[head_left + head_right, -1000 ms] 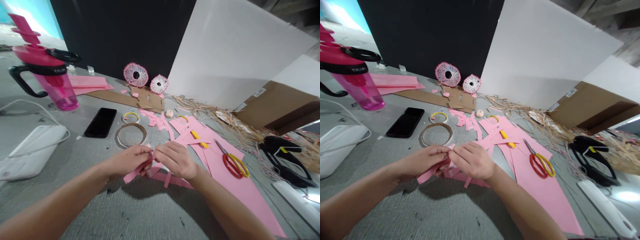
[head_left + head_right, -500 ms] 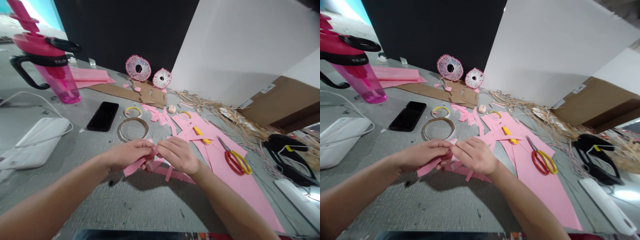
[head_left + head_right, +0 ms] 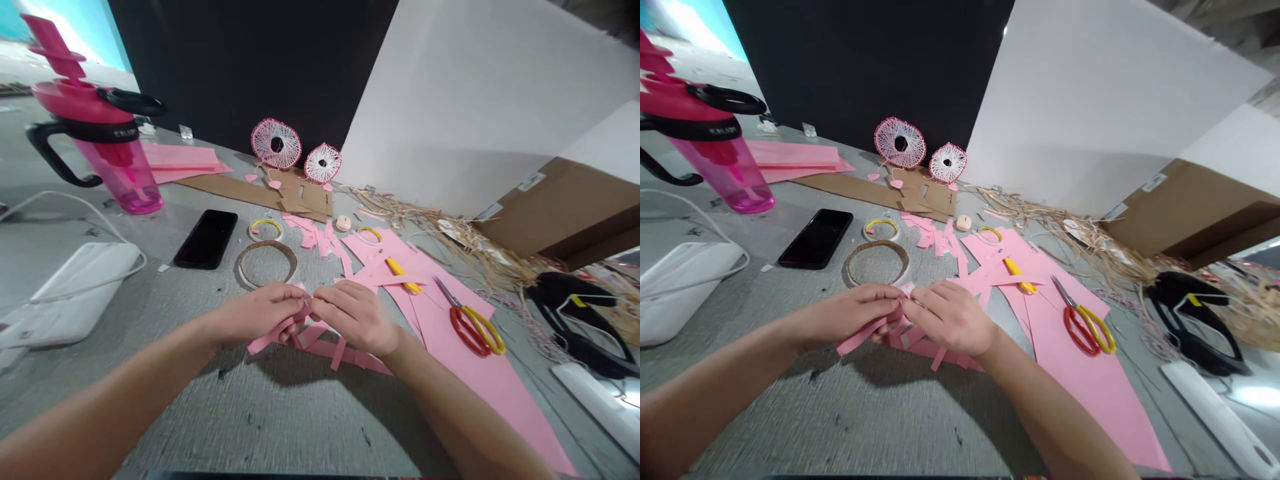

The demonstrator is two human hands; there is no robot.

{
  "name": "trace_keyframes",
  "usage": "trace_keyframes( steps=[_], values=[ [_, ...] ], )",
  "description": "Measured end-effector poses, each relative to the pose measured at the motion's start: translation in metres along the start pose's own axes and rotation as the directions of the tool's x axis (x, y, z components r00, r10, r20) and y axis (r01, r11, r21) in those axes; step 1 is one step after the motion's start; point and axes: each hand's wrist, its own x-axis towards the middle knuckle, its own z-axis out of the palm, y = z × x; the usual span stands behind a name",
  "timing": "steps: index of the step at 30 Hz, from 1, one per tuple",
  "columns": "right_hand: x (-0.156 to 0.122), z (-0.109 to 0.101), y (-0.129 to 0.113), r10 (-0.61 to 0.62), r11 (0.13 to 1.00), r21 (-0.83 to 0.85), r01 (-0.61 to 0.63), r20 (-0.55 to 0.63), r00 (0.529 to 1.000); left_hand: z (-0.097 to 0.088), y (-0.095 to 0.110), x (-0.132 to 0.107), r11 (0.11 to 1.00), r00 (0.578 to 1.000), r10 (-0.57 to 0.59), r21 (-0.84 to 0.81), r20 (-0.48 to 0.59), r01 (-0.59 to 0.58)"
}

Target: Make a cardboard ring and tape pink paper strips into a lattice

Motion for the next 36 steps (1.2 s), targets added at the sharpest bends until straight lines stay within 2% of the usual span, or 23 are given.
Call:
trace_keyframes(
  steps=[4,7,11,13,14,15,17,18,19,20,22,25,28,32,36],
  values=[
    [0.004,-0.002,0.001,0.006,1.0,-0.006,-0.006,0.06,0.998,-0.001,-0.002,0.001,1.0,1.0,0.005,-0.008,-0.012,-0.005],
    [0.005,-0.002,0.002,-0.002,1.0,-0.004,0.003,0.062,0.998,-0.002,-0.005,0.002,1.0,0.999,0.0,0.009,-0.032,0.0],
    [0.002,0.002,0.003,-0.015,0.998,0.054,0.016,-0.012,1.0,-0.004,-0.007,0.003,1.0,0.996,0.001,-0.006,-0.093,-0.001],
    [0.0,0.005,0.002,0.085,0.981,0.184,-0.069,-0.077,0.993,-0.005,-0.006,0.003,0.999,0.994,0.0,-0.037,-0.111,-0.004],
    [0.001,0.006,0.001,0.19,0.95,0.272,-0.154,-0.111,0.975,-0.005,-0.005,0.002,0.999,0.993,0.01,-0.038,-0.116,-0.015],
    [0.001,0.007,-0.001,0.323,0.896,0.362,-0.257,-0.134,0.937,-0.005,-0.004,0.002,0.999,0.992,0.03,-0.018,-0.121,-0.032],
    [0.004,0.009,-0.003,0.583,0.732,0.497,-0.466,-0.103,0.806,-0.004,-0.002,0.003,0.994,0.988,0.088,0.068,-0.123,-0.081],
    [0.007,0.01,-0.005,0.669,0.649,0.533,-0.543,-0.061,0.74,-0.003,-0.002,0.004,0.988,0.986,0.114,0.119,-0.119,-0.1],
    [0.009,0.011,-0.006,0.72,0.58,0.554,-0.597,-0.006,0.694,-0.002,-0.002,0.004,0.979,0.984,0.131,0.169,-0.12,-0.11],
    [0.012,0.012,-0.007,0.742,0.528,0.565,-0.633,0.056,0.669,0.0,-0.002,0.005,0.971,0.982,0.144,0.211,-0.125,-0.115],
    [0.016,0.014,-0.01,0.743,0.459,0.579,-0.674,0.165,0.648,0.002,-0.003,0.006,0.956,0.975,0.163,0.267,-0.149,-0.119],
    [0.02,0.015,-0.011,0.737,0.364,0.618,-0.696,0.266,0.621,0.004,-0.006,0.007,0.934,0.962,0.201,0.331,-0.182,-0.133],
    [0.019,0.014,-0.004,0.775,0.259,0.683,-0.683,0.275,0.569,0.002,-0.007,0.008,0.927,0.953,0.187,0.364,-0.24,-0.091],
    [0.015,0.011,0.013,0.847,0.137,0.748,-0.65,0.253,0.468,-0.005,-0.006,0.009,0.969,0.94,0.107,0.245,-0.323,-0.026],
    [0.013,0.011,0.025,0.854,0.012,0.816,-0.578,0.292,0.43,-0.013,0.0,0.01,0.939,0.913,0.223,0.327,-0.342,-0.107]
  ],
)
